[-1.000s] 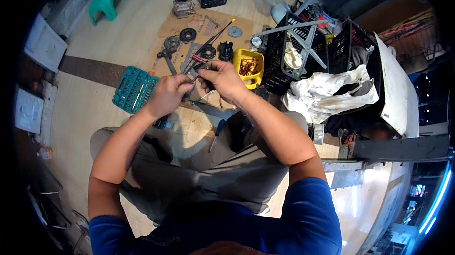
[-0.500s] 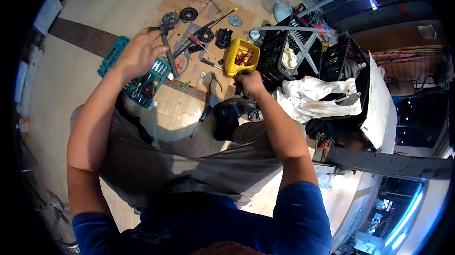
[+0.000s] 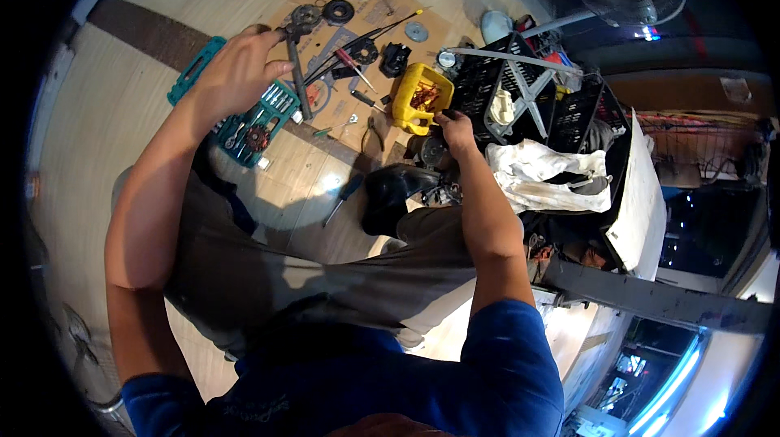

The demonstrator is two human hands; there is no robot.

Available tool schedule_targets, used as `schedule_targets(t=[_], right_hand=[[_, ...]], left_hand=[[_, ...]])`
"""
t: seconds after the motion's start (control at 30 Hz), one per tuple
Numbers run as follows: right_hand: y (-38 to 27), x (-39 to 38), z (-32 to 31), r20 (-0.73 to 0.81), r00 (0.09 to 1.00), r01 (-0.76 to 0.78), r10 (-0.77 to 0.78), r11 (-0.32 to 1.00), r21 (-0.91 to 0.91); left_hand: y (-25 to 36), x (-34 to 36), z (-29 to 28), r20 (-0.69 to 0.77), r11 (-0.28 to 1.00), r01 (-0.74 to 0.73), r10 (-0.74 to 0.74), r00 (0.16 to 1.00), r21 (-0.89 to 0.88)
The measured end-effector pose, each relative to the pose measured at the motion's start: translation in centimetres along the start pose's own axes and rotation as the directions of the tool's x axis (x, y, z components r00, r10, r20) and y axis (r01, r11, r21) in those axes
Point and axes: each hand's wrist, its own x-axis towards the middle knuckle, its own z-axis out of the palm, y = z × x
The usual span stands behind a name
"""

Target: The person manipulates internal motor components and wiring by hand, picking up a stator and adjusting wires.

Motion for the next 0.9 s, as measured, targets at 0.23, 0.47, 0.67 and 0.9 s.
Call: schedule_targets(t=[0.23,0.47,0.67,0.9], right_hand=[[1.1,-4.6,6.9,0.523,0.84,0.476,-0.143,0.656,-0.585],[3.3,-9.4,18.5,0.699,0.704,0.642,-0.124,0.531,-0.553],[5.7,-12.3,31.0,0.703,0.672,0.536,-0.233,0.808,-0.244],[3.8,-16.1,39.6,0.676,0.731,-0.124,0.095,0.992,-0.005]], left_hand=[[-2.3,-1.4,-2.2,0.021,0.987,0.115,-0.118,0.993,0.114],[-1.3,-0.5,-6.6,0.019,0.979,0.196,-0.196,0.98,-0.059],[-1.3,-1.2,-8.5,0.037,0.965,0.255,-0.253,0.967,-0.068],[-1.3,0.7,-9.8,0.343,0.907,0.408,-0.417,0.842,0.101]])
